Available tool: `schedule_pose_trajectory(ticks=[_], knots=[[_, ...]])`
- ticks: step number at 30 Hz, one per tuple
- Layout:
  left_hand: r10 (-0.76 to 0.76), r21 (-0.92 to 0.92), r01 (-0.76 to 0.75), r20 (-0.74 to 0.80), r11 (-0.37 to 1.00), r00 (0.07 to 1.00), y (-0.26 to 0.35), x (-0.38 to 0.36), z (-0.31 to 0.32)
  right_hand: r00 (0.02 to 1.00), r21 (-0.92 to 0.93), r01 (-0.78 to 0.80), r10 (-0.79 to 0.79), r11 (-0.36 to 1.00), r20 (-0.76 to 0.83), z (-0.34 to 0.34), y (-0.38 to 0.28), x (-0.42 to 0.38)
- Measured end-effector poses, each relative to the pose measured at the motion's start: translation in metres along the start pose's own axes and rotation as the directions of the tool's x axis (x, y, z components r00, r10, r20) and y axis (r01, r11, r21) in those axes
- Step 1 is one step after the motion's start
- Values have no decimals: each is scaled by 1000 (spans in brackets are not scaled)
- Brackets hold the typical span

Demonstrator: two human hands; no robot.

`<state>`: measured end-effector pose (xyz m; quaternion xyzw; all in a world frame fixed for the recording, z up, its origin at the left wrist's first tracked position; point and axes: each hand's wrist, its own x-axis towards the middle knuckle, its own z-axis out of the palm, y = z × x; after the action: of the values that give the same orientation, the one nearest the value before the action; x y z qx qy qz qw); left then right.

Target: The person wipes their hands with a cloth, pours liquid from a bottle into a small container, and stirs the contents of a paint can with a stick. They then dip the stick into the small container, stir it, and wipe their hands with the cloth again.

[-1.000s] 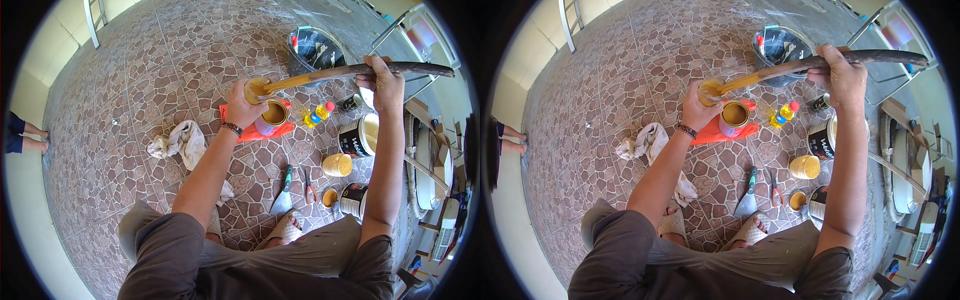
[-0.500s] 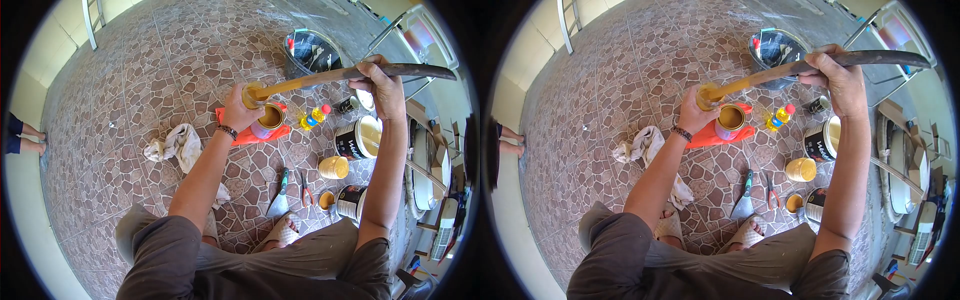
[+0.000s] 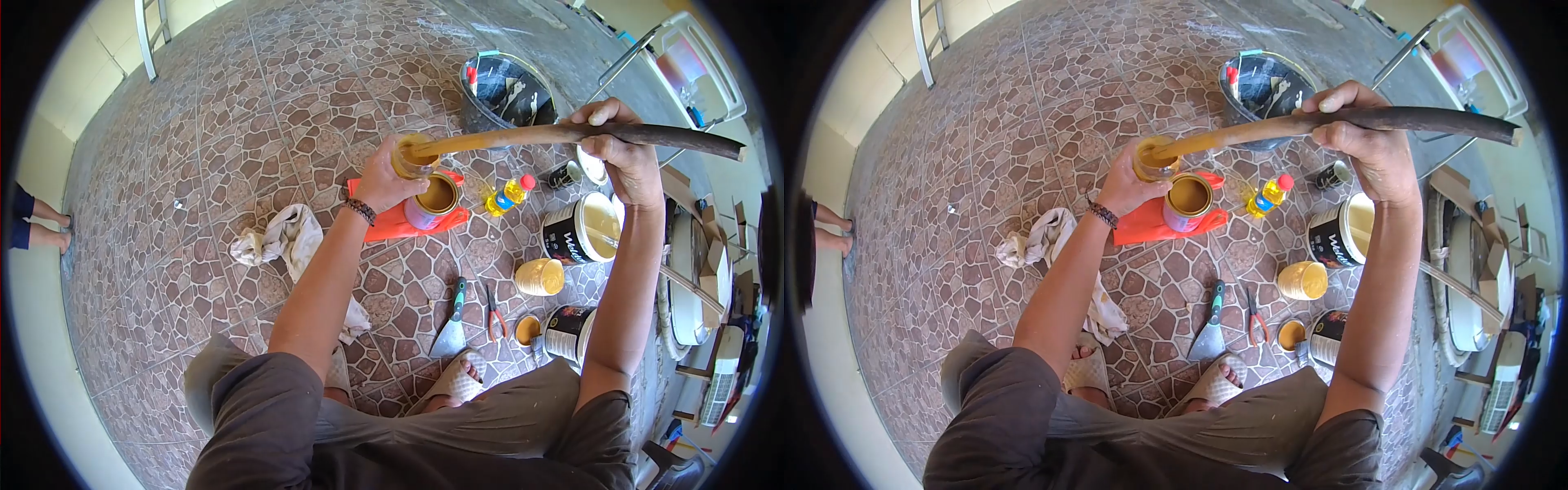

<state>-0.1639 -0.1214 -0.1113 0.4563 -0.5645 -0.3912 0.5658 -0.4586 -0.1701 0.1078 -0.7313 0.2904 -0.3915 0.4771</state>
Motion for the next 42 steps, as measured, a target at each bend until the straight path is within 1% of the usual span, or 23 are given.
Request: schedule_pose_trajectory(ticks=[1,3,4,5,7,9,11,13,14,16,17,18,20,22,24,28,30,33,39,42], knots=[[-37,16,36,56,999,998,3,1,-2,1000,-2,2,-2,1000,2,-1,1,0],[-54,-13,55,63,998,997,5,4,-4,1000,88,4,-3,996,-17,-3,3,-1],[-74,-42,77,71,996,995,5,4,-4,1000,88,4,-2,996,-16,-3,4,-1],[-75,-42,78,71,996,995,6,4,-4,1000,90,5,-5,996,0,-4,5,0],[-46,-115,56,88,992,995,8,4,-4,1000,91,7,-9,996,16,-3,5,0],[-46,-104,58,115,993,992,8,8,-6,997,96,71,-74,993,31,3,3,-1],[-42,-96,56,142,994,989,7,9,-6,996,110,74,-80,991,47,3,2,0],[-57,-207,91,164,974,985,13,9,-4,994,133,67,-77,989,78,2,0,1],[-34,-212,68,160,975,987,17,14,-4,994,121,67,-76,990,76,1,-2,0],[-46,-217,88,193,972,980,20,10,-6,992,128,87,-98,988,83,1,-5,-1],[-62,-178,97,194,979,979,20,10,-7,993,109,76,-85,991,77,-3,-4,-2],[-74,-180,110,194,978,978,22,9,-8,995,90,63,-70,994,71,-7,-5,-3],[-77,-150,113,228,982,971,27,11,-11,997,112,49,-55,993,55,-8,-9,-5],[-104,-157,142,231,977,967,22,11,-13,998,82,42,-45,996,35,-17,-11,-6],[-52,-84,72,212,994,976,19,11,-14,998,65,46,-49,997,46,-24,-13,-7],[-96,-108,123,224,986,970,16,11,-17,997,86,55,-59,995,50,-32,-14,-10],[-117,-61,135,233,989,965,16,11,-18,997,79,58,-61,995,42,-36,-12,-11],[-92,-67,109,214,992,973,15,11,-18,998,78,53,-55,996,33,-38,-10,-11],[-140,-39,150,183,988,973,12,10,-18,999,127,51,-53,991,10,-43,-6,-11],[-129,-28,136,166,990,978,11,10,-17,998,163,57,-60,985,14,-43,-6,-11]])
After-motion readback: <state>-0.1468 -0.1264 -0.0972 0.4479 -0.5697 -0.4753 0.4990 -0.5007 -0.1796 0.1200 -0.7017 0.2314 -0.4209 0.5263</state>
